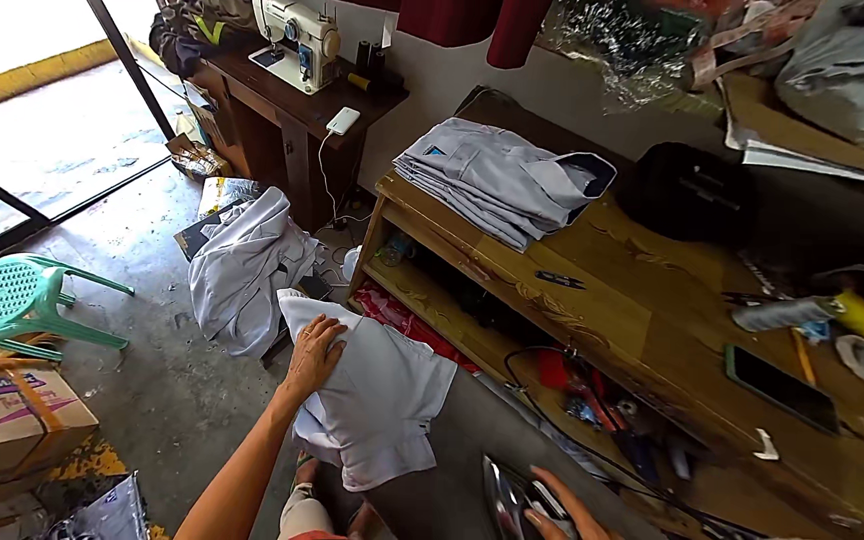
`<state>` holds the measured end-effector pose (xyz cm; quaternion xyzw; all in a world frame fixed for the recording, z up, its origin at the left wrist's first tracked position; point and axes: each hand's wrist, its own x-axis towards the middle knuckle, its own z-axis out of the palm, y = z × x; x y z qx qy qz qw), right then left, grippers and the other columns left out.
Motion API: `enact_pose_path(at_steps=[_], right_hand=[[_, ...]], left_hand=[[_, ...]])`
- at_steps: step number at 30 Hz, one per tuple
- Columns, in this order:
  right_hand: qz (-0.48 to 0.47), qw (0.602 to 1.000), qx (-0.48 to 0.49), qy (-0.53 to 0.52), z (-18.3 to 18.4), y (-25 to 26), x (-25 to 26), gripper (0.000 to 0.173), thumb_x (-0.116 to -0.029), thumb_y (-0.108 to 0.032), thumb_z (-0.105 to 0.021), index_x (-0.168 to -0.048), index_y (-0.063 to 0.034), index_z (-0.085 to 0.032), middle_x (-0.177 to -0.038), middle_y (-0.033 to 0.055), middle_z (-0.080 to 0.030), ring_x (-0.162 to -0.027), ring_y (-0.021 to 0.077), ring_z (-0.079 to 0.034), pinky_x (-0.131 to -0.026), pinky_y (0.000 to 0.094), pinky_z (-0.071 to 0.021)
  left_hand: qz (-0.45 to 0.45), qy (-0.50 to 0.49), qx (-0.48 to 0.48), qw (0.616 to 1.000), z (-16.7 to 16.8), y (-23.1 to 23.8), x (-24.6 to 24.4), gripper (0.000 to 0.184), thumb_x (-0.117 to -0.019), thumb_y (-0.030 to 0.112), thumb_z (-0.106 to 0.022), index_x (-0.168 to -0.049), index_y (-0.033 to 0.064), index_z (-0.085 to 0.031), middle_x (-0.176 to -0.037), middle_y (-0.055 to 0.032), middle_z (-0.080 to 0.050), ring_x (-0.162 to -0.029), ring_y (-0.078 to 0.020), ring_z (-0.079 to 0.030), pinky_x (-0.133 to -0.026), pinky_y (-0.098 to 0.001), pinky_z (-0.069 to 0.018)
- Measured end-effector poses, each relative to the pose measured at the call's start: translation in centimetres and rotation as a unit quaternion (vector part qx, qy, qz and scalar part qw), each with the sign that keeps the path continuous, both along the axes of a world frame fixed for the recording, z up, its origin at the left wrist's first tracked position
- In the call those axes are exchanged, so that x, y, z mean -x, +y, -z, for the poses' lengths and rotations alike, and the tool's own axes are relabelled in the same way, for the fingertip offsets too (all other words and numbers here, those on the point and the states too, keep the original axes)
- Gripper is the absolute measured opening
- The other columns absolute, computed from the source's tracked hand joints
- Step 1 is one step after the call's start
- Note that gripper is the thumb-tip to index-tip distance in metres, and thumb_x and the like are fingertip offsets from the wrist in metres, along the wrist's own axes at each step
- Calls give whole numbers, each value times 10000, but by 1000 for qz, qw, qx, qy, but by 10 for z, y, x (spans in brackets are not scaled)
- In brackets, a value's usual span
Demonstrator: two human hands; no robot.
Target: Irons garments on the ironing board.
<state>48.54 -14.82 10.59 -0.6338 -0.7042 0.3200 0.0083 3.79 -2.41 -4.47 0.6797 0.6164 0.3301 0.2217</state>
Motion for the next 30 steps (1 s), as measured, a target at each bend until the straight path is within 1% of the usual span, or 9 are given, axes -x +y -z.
enact_pose_path(at_steps=[2,5,9,12,14,16,21,26,30], right_hand=[[-38,999,-38,4,-6,24,42,567,-1011,-411,-607,-1494,-125,-530,-1138,212,-732,-948,421,-725,-823,642,-551],[-102,990,-93,10,-9,80,113,562,-1020,-534,-484,-1480,-216,-545,-965,127,-749,-813,331,-732,-707,568,-576],[-160,986,-36,5,-8,159,220,549,-1059,-502,-431,-1529,-222,-465,-1046,164,-725,-937,363,-711,-828,583,-547],[-186,981,-45,-14,2,192,267,546,-1047,-503,-464,-1514,-220,-464,-1045,176,-718,-951,379,-704,-836,589,-538],[-212,976,-49,-29,6,192,272,555,-996,-458,-593,-1491,-227,-492,-1065,179,-722,-962,391,-704,-838,598,-542],[-246,967,-43,-51,4,182,268,568,-946,-338,-665,-1487,-261,-507,-1043,188,-723,-943,406,-701,-813,613,-538],[-279,953,-44,-110,-8,171,276,599,-915,-166,-626,-1491,-281,-504,-963,197,-715,-879,421,-698,-741,597,-529],[-308,942,-27,-127,-11,161,286,632,-900,-126,-629,-1492,-297,-487,-966,195,-707,-875,421,-693,-721,602,-520],[-325,936,-24,-132,-6,120,263,607,-908,-197,-671,-1483,-303,-507,-930,189,-709,-825,419,-696,-680,592,-529]], left_hand=[[9,-4,5,1000,0,0,4,380,-1048,357,-501,-1313,166,-695,-1417,-75,-638,-1437,-305,-475,-1198,-542,-336],[29,-16,8,999,-2,2,9,390,-1047,349,-500,-1333,158,-684,-1436,-77,-626,-1447,-297,-466,-1204,-535,-332],[65,-30,16,997,-6,-1,21,420,-1037,330,-529,-1377,117,-656,-1469,-130,-592,-1476,-322,-427,-1235,-502,-306],[75,36,44,996,-8,-6,42,562,-995,503,-586,-1447,170,-601,-1526,-81,-548,-1514,-334,-359,-1252,-573,-222],[87,64,93,990,-7,-10,57,695,-949,617,-600,-1519,226,-524,-1596,6,-472,-1555,-297,-279,-1239,-650,-138],[112,64,125,984,-7,-6,68,772,-911,624,-650,-1561,252,-462,-1637,48,-407,-1580,-277,-208,-1230,-683,-89],[167,68,165,970,-11,6,79,887,-858,567,-746,-1604,260,-377,-1682,61,-314,-1598,-282,-120,-1215,-697,-71],[195,95,169,962,-14,14,87,903,-842,537,-773,-1607,294,-360,-1684,87,-303,-1599,-270,-114,-1208,-707,-62],[202,101,173,959,-16,17,89,889,-842,522,-778,-1601,296,-374,-1681,86,-311,-1596,-279,-127,-1199,-725,-66]])
